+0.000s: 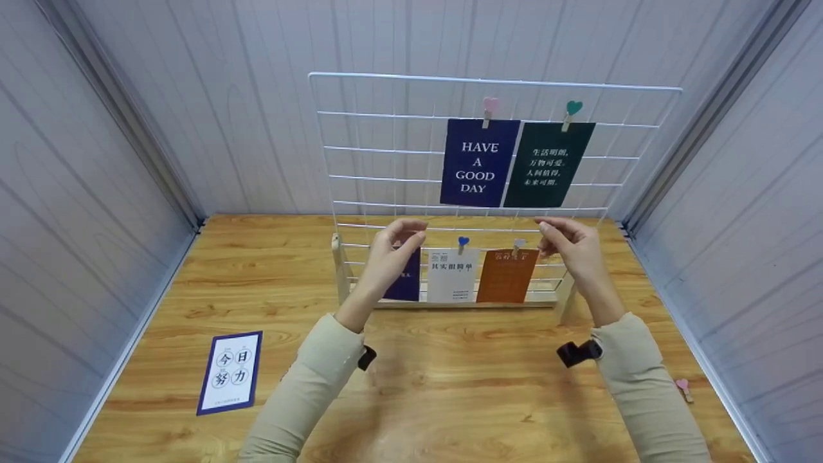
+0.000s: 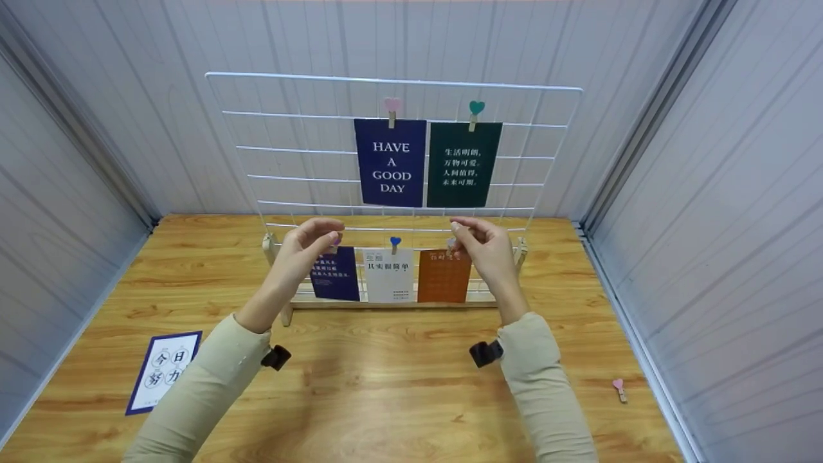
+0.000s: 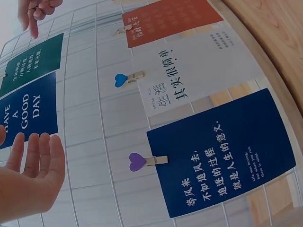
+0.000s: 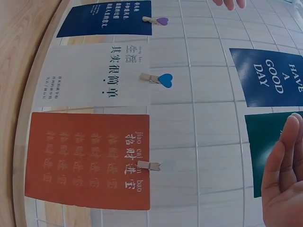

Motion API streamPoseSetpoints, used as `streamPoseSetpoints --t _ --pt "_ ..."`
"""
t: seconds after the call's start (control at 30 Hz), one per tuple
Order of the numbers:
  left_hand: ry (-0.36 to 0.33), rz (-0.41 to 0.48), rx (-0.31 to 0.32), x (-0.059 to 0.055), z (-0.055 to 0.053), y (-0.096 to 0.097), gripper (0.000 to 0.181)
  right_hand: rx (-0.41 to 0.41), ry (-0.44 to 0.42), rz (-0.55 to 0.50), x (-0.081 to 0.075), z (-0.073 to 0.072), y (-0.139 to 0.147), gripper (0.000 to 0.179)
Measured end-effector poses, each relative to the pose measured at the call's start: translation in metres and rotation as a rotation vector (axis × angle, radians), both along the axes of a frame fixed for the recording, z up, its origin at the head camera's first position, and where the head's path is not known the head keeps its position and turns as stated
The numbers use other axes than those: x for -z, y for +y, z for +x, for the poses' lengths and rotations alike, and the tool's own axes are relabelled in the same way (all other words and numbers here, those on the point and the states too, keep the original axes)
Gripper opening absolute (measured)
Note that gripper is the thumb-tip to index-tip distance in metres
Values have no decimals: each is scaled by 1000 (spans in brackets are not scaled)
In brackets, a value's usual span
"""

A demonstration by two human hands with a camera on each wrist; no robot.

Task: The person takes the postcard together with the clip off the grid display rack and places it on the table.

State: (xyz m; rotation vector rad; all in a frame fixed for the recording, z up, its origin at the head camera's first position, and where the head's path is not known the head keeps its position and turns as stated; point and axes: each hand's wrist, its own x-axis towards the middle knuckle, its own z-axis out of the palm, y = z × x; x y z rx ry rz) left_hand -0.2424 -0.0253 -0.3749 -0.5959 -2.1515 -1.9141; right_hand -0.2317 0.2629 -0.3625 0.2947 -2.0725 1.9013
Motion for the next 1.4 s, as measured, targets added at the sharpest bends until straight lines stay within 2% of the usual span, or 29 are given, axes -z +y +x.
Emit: streamPoseSetpoints --t 0.2,0.63,0.83,1.07,1.4 --pt "-23 23 8 -6 -3 3 22 5 39 36 -11 -6 -6 26" --pt "2 40 5 -16 -14 9 22 -23 78 86 -36 -13 -19 31" --pt "24 62 12 -20 -18 10 22 -36 93 67 -46 -18 -24 29" --pt "24 45 -4 -24 -21 14 25 -41 95 105 -57 -22 -27 33" --pt "41 86 -12 -37 -25 19 24 -64 132 30 -79 -28 -36 22"
